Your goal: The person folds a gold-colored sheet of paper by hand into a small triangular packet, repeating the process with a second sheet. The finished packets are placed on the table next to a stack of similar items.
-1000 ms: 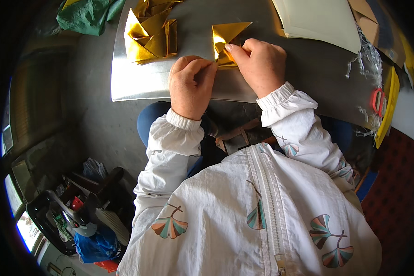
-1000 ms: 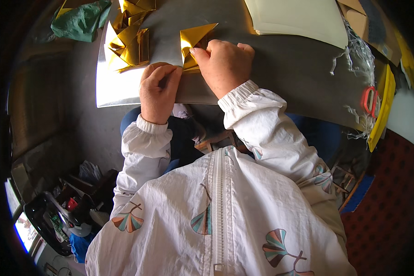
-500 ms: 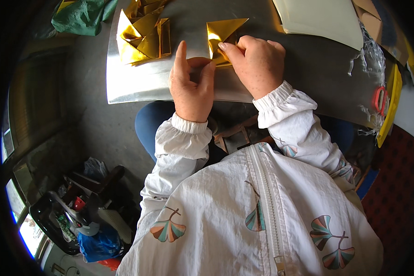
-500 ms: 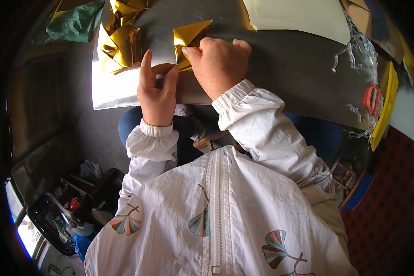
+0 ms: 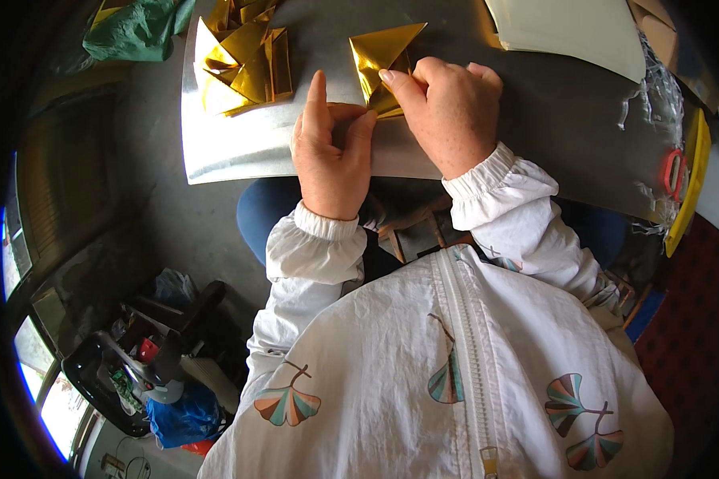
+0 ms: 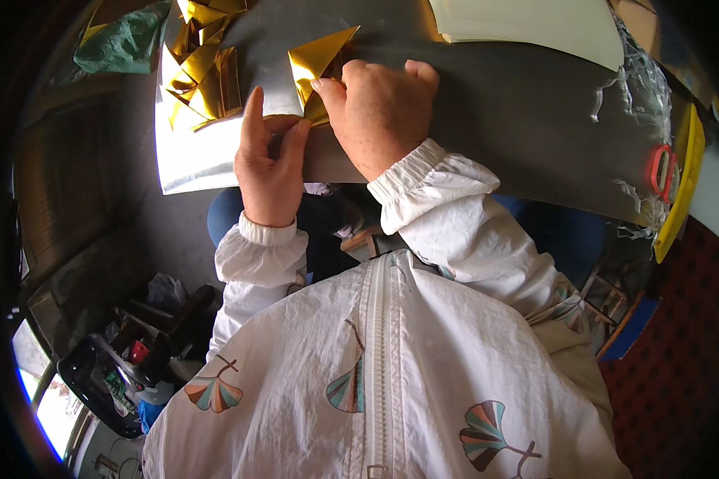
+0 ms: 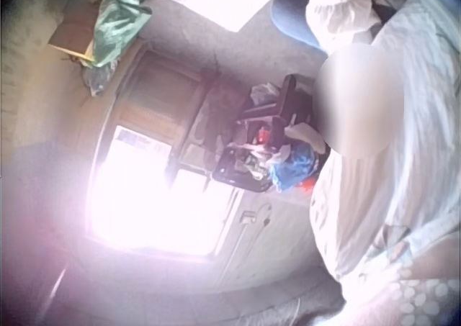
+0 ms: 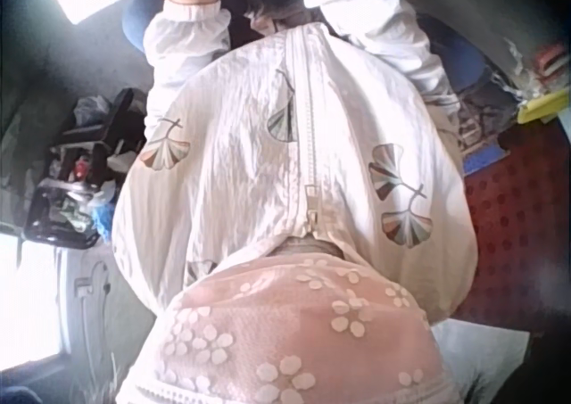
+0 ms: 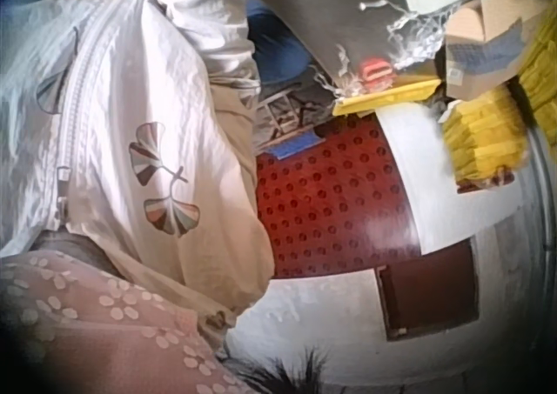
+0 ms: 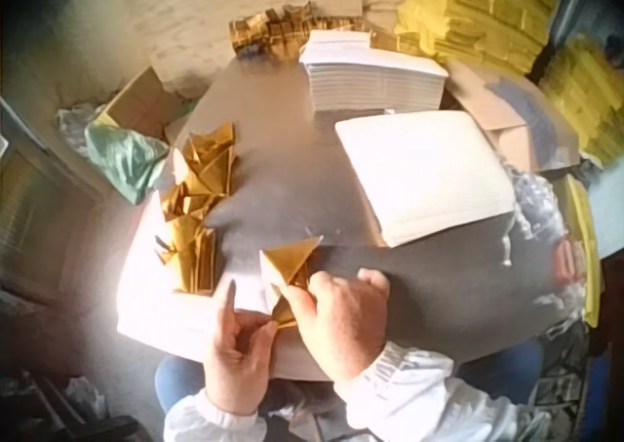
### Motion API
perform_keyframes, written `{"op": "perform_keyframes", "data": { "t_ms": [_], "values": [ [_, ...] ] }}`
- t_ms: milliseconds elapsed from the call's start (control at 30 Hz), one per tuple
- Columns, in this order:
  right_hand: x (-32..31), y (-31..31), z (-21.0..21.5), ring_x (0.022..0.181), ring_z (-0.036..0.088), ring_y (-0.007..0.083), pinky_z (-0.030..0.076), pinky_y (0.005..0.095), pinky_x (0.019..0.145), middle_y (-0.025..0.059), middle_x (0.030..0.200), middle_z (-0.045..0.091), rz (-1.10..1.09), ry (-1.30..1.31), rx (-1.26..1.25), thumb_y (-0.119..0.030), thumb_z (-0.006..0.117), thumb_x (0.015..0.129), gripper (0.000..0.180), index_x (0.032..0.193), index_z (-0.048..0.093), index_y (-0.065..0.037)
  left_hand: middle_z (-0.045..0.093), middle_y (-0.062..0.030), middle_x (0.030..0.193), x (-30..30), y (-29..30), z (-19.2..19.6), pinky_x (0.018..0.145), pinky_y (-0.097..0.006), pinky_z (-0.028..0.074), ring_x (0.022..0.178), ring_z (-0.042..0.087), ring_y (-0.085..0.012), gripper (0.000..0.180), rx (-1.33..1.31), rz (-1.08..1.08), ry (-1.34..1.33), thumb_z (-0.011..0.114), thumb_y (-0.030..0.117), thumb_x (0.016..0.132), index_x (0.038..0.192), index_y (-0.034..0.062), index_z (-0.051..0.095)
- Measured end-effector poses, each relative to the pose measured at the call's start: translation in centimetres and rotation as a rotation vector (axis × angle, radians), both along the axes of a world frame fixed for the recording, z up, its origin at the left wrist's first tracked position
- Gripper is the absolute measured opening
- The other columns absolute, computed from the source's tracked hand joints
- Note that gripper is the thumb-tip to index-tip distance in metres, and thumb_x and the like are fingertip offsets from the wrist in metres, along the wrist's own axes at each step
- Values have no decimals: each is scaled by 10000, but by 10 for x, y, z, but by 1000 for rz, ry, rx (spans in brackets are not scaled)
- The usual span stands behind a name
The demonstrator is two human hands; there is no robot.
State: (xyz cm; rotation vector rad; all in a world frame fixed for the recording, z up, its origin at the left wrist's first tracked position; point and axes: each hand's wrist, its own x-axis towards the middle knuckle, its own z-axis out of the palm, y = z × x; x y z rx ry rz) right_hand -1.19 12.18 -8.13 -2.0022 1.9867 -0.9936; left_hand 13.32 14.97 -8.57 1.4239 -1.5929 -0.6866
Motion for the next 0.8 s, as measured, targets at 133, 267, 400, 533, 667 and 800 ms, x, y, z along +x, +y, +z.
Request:
{"op": "perform_keyframes", "data": {
  "t_ms": [133,267,400,533,667,800],
  "values": [
    [-1,0,-1,480,522,296,396,429,702,74,518,570,20,4,8,-363,662,873,424,593,539,-69,680,-67,787,0,-4,-4,611,-292,492,652,608,-174,601,-63,-14,-161,724,-11,779,1331,-6,487],
    [1,-1,3,480,528,289,417,430,745,75,513,568,1,19,21,-376,664,870,423,600,552,-71,681,-82,790,-3,-2,4,629,-274,493,663,613,-152,554,71,32,-11,714,16,798,1303,-35,491],
    [-2,1,8,584,626,302,393,457,855,113,622,657,28,-16,130,-326,660,857,311,695,687,-62,681,-96,815,-11,1,10,639,-249,493,690,622,-127,545,150,98,104,698,11,810,1304,-58,478],
    [-4,1,10,578,623,300,389,458,857,110,617,654,47,-21,123,-324,669,851,305,686,678,-68,681,-99,812,-12,0,12,631,-242,493,686,626,-129,557,182,114,146,705,10,802,1302,-70,472],
    [-3,1,7,572,619,297,387,463,857,109,609,648,54,-25,100,-327,680,841,300,679,667,-75,692,-91,797,-5,-5,12,674,-284,497,712,632,-168,543,214,73,80,709,20,781,1280,-42,503],
    [-2,3,5,574,618,293,386,472,857,107,610,647,71,-18,77,-330,690,830,300,671,656,-78,699,-41,787,-1,-6,11,795,-374,448,796,603,-227,468,163,-23,-179,702,49,754,1202,15,572]
  ]
}}
